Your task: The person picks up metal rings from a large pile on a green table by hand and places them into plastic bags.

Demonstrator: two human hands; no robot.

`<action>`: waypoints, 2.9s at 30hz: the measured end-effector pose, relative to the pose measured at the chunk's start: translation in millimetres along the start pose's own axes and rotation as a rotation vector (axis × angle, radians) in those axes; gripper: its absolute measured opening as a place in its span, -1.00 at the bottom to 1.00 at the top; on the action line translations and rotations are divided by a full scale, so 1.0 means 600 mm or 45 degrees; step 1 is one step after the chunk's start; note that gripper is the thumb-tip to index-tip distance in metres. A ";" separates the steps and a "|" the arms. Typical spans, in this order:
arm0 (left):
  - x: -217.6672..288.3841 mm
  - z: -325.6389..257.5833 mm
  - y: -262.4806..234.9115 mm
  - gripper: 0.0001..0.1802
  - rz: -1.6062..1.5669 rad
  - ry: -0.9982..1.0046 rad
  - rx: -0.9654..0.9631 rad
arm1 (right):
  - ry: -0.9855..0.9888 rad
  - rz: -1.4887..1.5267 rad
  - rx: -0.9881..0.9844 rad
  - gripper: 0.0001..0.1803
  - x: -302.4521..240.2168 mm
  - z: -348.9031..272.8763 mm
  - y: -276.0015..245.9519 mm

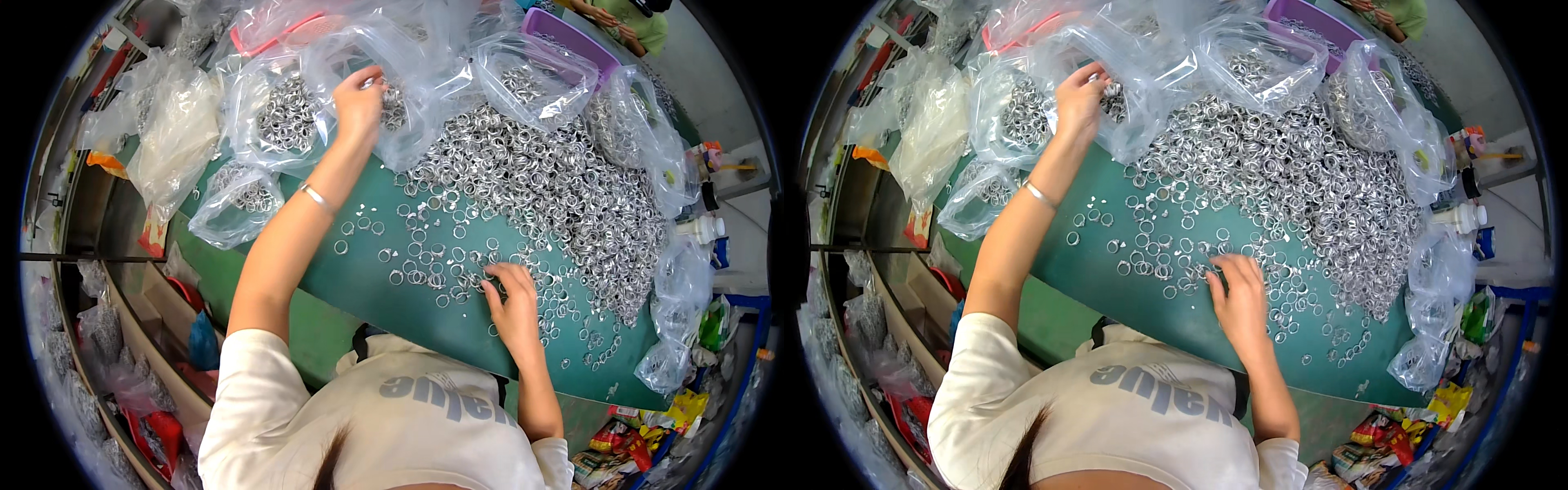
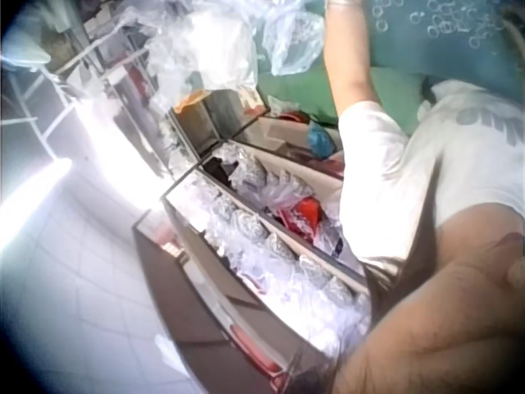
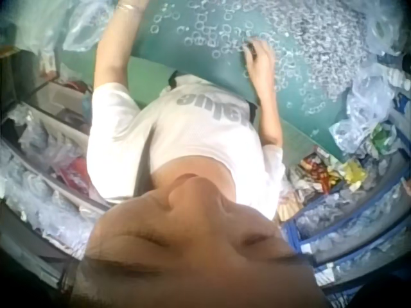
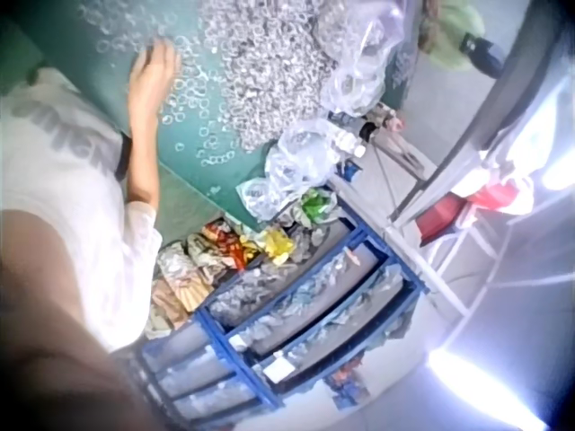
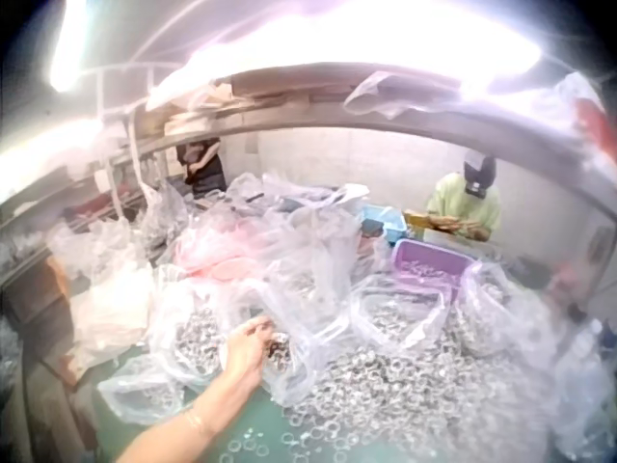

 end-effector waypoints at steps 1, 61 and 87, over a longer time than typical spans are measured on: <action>-0.005 0.007 0.011 -0.63 0.135 0.052 -0.004 | 0.001 -0.019 -0.006 -0.78 -0.001 0.006 0.005; 0.039 -0.329 -0.036 -0.75 0.776 0.296 -1.214 | 1.089 2.347 -0.535 -0.50 -0.040 0.026 0.063; 0.011 -0.340 -0.045 -0.78 0.146 -0.720 -1.033 | 0.804 1.414 -0.205 -0.88 -0.031 0.021 0.045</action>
Point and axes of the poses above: each hand's wrist, its own z-axis towards the middle knuckle, its own y-axis out of the palm, x = y × z, the point moved 3 cm from there along z, towards the middle knuckle
